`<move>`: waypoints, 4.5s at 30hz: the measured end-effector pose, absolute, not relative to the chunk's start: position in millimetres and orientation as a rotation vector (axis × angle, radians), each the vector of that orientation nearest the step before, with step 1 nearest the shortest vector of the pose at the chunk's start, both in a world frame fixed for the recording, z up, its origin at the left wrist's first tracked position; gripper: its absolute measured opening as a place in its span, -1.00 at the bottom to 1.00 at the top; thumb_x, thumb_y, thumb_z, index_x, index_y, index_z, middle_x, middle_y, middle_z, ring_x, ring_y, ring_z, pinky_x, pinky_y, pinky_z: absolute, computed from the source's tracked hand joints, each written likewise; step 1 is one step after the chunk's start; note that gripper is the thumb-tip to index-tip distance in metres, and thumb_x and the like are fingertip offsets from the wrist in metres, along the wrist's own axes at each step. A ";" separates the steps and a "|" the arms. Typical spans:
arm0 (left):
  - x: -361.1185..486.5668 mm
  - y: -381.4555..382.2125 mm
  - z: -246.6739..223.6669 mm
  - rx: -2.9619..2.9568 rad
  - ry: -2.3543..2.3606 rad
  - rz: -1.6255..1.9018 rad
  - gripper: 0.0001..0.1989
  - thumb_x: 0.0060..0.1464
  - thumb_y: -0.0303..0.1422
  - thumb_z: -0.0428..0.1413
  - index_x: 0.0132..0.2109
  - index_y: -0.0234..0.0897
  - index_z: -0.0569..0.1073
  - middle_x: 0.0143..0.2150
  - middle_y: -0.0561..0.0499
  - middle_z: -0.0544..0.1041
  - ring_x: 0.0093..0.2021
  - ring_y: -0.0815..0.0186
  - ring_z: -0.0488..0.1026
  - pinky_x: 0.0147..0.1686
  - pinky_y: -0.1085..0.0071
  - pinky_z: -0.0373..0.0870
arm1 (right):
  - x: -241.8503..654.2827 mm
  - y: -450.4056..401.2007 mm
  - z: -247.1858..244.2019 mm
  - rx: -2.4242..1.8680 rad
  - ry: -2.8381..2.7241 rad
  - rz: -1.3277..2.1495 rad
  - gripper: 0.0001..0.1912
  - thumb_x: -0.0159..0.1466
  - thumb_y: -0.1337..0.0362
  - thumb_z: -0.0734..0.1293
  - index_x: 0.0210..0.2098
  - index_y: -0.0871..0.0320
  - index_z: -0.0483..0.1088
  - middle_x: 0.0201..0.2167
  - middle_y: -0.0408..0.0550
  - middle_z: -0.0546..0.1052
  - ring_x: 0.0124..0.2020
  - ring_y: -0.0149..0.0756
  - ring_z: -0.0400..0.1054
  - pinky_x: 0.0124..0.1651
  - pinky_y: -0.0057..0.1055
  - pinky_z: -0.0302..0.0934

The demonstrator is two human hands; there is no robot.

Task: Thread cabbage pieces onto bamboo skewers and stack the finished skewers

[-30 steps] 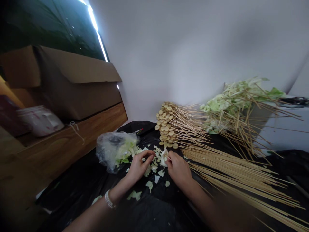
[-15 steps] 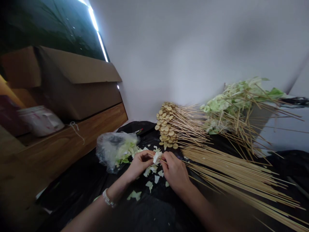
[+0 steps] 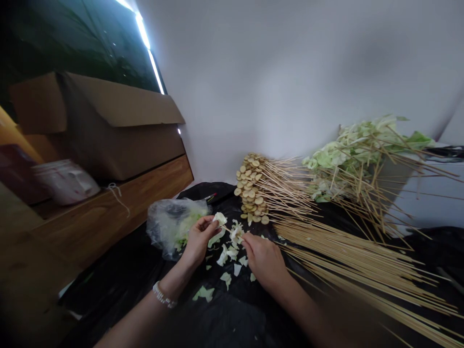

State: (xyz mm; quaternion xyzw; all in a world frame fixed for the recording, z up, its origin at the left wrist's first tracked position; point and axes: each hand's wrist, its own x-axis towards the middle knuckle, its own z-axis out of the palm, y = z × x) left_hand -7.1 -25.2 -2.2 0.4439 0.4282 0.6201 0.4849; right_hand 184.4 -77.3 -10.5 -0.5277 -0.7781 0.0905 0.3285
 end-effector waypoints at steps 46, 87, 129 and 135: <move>4.9 -35.6 -13.4 1.661 1.044 1.381 -0.83 -0.01 -0.29 0.22 -0.31 -0.30 0.47 -0.33 -0.01 0.50 -0.34 0.36 0.44 -0.31 0.48 0.36 | 181.1 -79.4 -11.8 -1.547 -2.119 0.190 -0.69 0.34 0.39 0.05 -0.23 0.14 0.41 -0.34 -0.08 0.54 -0.29 -0.32 0.42 -0.21 -0.48 0.13; -17.9 -18.4 -1.7 0.905 0.888 1.331 -0.63 -0.25 -0.27 0.39 -0.27 -0.34 0.52 -0.25 -0.05 0.60 -0.25 0.36 0.54 -0.14 0.46 0.46 | 189.2 -76.1 -12.1 -1.476 -2.047 -0.015 -0.67 0.37 0.30 0.07 -0.11 0.12 0.45 -0.21 -0.04 0.56 -0.21 -0.34 0.44 -0.14 -0.48 0.21; -1.8 -24.9 -10.8 1.415 0.969 1.448 -0.74 -0.02 -0.23 0.24 -0.26 -0.28 0.40 -0.36 0.05 0.49 -0.34 0.35 0.45 -0.24 0.41 0.40 | 179.0 -84.3 -5.2 -1.656 -2.144 0.084 -0.70 0.32 0.42 0.08 -0.16 0.10 0.42 -0.29 -0.08 0.54 -0.25 -0.30 0.43 -0.25 -0.45 0.13; -0.2 -27.7 -9.4 1.430 0.949 1.443 -0.76 -0.01 -0.24 0.23 -0.26 -0.29 0.39 -0.36 0.05 0.48 -0.34 0.37 0.44 -0.25 0.44 0.37 | 177.3 -83.8 -4.9 -1.674 -2.128 0.191 -0.74 0.33 0.41 0.09 -0.24 0.13 0.39 -0.32 -0.10 0.54 -0.25 -0.31 0.43 -0.22 -0.47 0.09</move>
